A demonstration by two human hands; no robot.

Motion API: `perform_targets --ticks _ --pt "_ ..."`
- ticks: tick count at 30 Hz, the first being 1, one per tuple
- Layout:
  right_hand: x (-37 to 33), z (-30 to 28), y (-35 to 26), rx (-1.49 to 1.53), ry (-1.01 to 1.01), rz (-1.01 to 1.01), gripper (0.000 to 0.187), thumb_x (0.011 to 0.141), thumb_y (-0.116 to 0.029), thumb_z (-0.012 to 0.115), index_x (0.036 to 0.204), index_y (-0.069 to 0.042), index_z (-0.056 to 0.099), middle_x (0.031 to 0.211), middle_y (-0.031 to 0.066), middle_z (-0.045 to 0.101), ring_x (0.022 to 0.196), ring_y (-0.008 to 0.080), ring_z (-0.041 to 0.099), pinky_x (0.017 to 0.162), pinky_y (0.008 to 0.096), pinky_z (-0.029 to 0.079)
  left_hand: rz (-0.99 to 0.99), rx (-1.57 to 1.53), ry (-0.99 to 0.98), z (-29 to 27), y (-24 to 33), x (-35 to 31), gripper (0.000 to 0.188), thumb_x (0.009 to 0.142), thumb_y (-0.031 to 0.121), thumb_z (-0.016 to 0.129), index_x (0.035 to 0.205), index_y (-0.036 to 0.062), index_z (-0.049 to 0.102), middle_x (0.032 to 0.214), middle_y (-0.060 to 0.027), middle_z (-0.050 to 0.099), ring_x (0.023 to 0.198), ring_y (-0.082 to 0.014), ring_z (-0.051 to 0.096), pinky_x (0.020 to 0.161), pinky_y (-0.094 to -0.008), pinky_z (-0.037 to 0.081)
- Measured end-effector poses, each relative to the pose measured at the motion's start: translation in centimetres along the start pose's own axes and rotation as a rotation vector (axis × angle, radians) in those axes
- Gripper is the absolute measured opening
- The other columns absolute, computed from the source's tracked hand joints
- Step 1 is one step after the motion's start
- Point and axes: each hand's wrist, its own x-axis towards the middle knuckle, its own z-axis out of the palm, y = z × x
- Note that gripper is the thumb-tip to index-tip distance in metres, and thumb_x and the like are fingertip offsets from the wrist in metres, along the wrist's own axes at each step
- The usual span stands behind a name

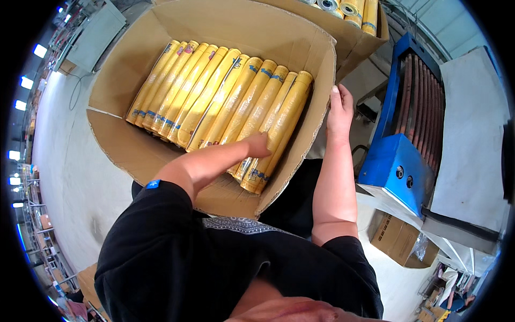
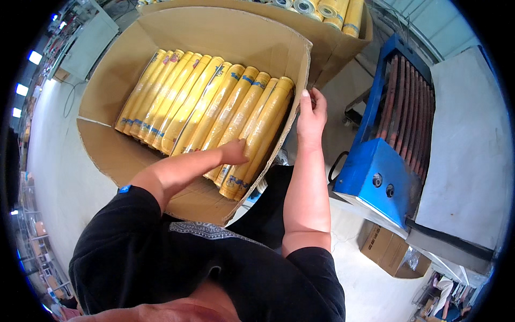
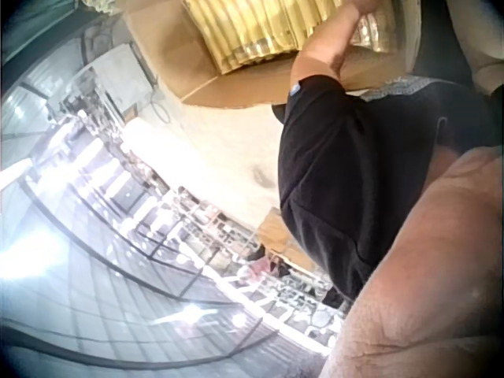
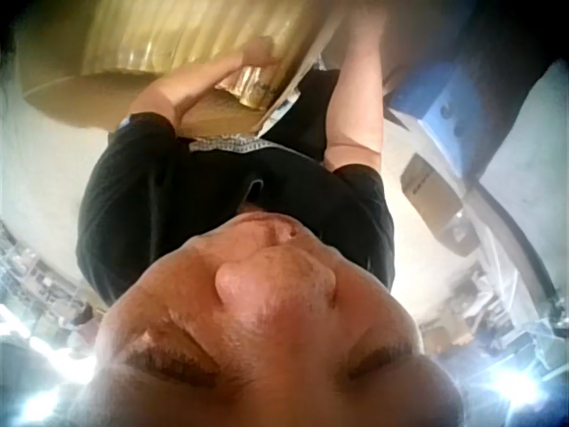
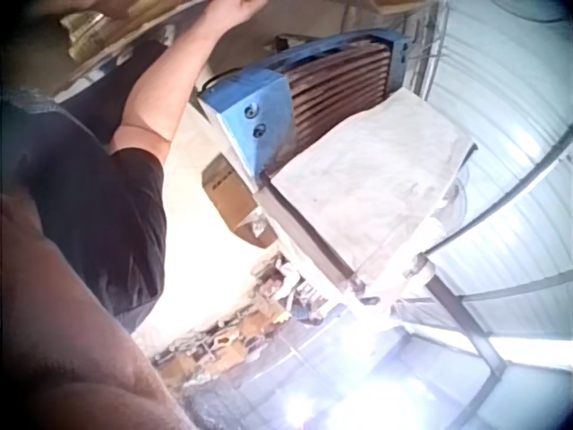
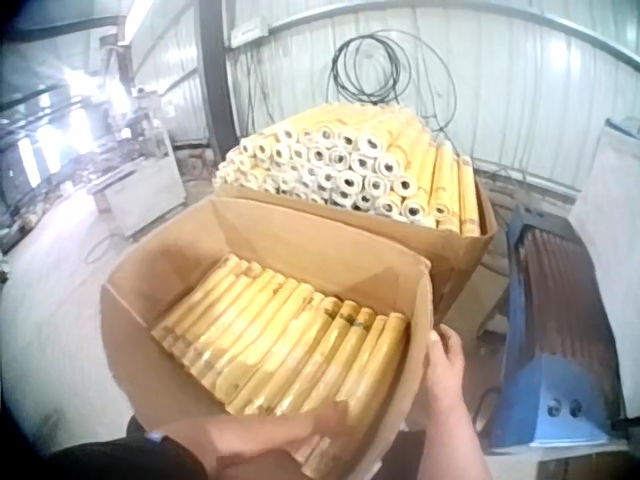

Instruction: The person repeatedly picks up yellow cylindrical rolls from a nearby stack and places them into a large cardboard box. They arrange the rolls side-by-side to fill the box, occasionally adjusting their position.

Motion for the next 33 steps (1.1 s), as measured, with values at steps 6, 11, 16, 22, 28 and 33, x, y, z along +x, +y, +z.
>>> perform_targets --ticks 6,11,16,22,28,33 --pt "1.1 -1.5 1.0 0.054 0.065 0.176 0.045 0.091 -0.037 0.056 0.119 -0.003 0.054 0.109 0.0073 0.058 0.098 0.0175 0.053 0.081 0.0312 0.042 0.021 0.231 -0.086 -7.2 -4.8 -7.1 0.067 0.086 0.035 0.059 0.138 -0.0010 0.034 0.135 -0.0242 0.043 0.124 -0.0347 0.045 0.104 -0.0389 0.037" --pt "1.2 -2.5 1.1 0.101 0.046 0.315 0.055 0.092 -0.042 0.053 0.129 -0.002 0.044 0.124 0.0117 0.052 0.109 0.0237 0.053 0.088 0.0354 0.042 -0.028 0.335 0.205 -10.8 -11.2 -16.1 0.061 0.086 0.033 0.058 0.133 -0.0017 0.041 0.127 -0.0241 0.051 0.117 -0.0356 0.050 0.099 -0.0414 0.041" --pt "0.4 -2.1 1.1 0.114 -0.016 0.325 0.054 0.092 -0.040 0.053 0.128 -0.002 0.043 0.119 0.0096 0.055 0.101 0.0199 0.057 0.081 0.0310 0.045 -0.211 0.412 -0.134 -7.7 -14.3 -19.2 0.060 0.084 0.035 0.062 0.129 0.0000 0.045 0.116 -0.0219 0.059 0.109 -0.0367 0.055 0.093 -0.0420 0.043" --pt "0.4 -2.0 1.7 0.116 -0.044 0.335 0.054 0.092 -0.040 0.053 0.129 -0.002 0.042 0.119 0.0102 0.054 0.099 0.0194 0.057 0.079 0.0300 0.045 0.007 0.312 -0.112 -7.3 -8.2 -17.2 0.055 0.084 0.033 0.061 0.128 0.0049 0.048 0.114 -0.0202 0.059 0.106 -0.0359 0.056 0.090 -0.0428 0.045" --pt "1.3 -3.1 2.0 0.099 0.019 0.426 0.060 0.090 -0.044 0.056 0.132 -0.006 0.042 0.127 0.0120 0.051 0.107 0.0237 0.054 0.082 0.0347 0.043 0.024 0.286 0.050 -7.0 -9.1 -15.7 0.052 0.083 0.033 0.061 0.126 0.0059 0.049 0.114 -0.0189 0.060 0.103 -0.0363 0.058 0.088 -0.0424 0.045" --pt "1.7 -4.4 3.2 0.124 0.025 0.440 0.063 0.088 -0.045 0.059 0.133 -0.005 0.042 0.126 0.0121 0.051 0.109 0.0258 0.053 0.083 0.0360 0.042 -0.098 0.348 -0.152 -5.9 -13.0 -15.9 0.051 0.081 0.034 0.062 0.122 0.0063 0.052 0.105 -0.0192 0.064 0.100 -0.0357 0.059 0.086 -0.0423 0.045"
